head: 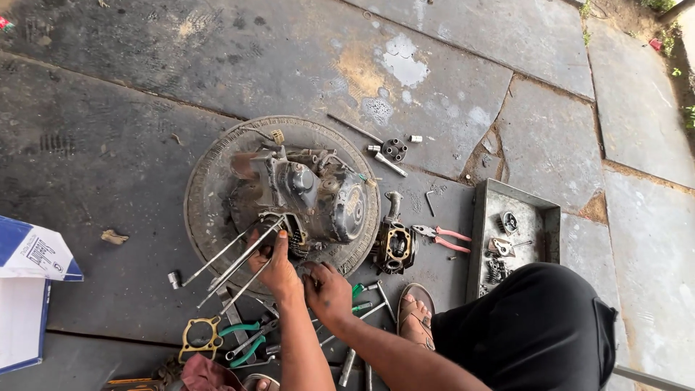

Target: The person sits beside a scooter engine mounted on a tire, wipes a metal part with a rag, then works on the engine cylinder head, using a screwdriver and a long rod tool on the part before setting it down and handling the engine assembly and other tools on the ground.

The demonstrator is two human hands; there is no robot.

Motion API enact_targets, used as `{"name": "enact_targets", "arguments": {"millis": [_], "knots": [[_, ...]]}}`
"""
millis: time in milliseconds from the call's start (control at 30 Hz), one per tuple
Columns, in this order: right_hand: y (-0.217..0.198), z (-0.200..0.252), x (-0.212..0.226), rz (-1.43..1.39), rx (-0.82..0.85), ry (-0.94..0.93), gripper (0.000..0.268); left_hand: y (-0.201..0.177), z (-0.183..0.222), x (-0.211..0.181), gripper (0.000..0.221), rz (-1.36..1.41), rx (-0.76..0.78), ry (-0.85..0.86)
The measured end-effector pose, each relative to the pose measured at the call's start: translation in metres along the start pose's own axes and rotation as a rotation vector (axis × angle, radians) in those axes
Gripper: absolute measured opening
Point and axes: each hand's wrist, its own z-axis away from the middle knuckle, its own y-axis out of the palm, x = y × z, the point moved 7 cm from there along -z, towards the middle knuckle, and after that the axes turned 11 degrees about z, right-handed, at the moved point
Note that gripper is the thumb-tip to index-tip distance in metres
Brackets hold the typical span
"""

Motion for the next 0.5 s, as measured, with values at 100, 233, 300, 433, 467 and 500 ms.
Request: {"name": "enact_targets", "arguments": {"millis": [100, 233, 300, 433, 467, 500], "knots": [[0.017, -0.010, 0.000, 0.007, 0.013, 0.138, 0.041, -0.002, -0.006, 0.006, 0.050, 0.096, 0.044, 0.025], [0.024, -0.017, -0.003, 0.043, -0.027, 0.269, 0.043, 0.001, 0.000, 0.003, 0.051, 0.063, 0.061, -0.028], [0.039, -0.017, -0.017, 0.087, -0.001, 0.362, 0.043, -0.003, 0.000, 0.007, 0.051, 0.052, 0.044, -0.037], [0.059, -0.017, -0.028, 0.041, -0.052, 0.212, 0.026, 0.005, -0.003, 0.003, 0.052, 0.091, 0.066, -0.024], [0.060, -0.015, -0.027, 0.014, 0.015, 0.165, 0.019, 0.006, -0.002, 0.002, 0.053, 0.051, 0.059, -0.020], [0.046, -0.006, -0.027, 0.019, 0.018, 0.164, 0.019, 0.004, 0.001, 0.002, 0.053, 0.053, 0.054, -0.022]]}}
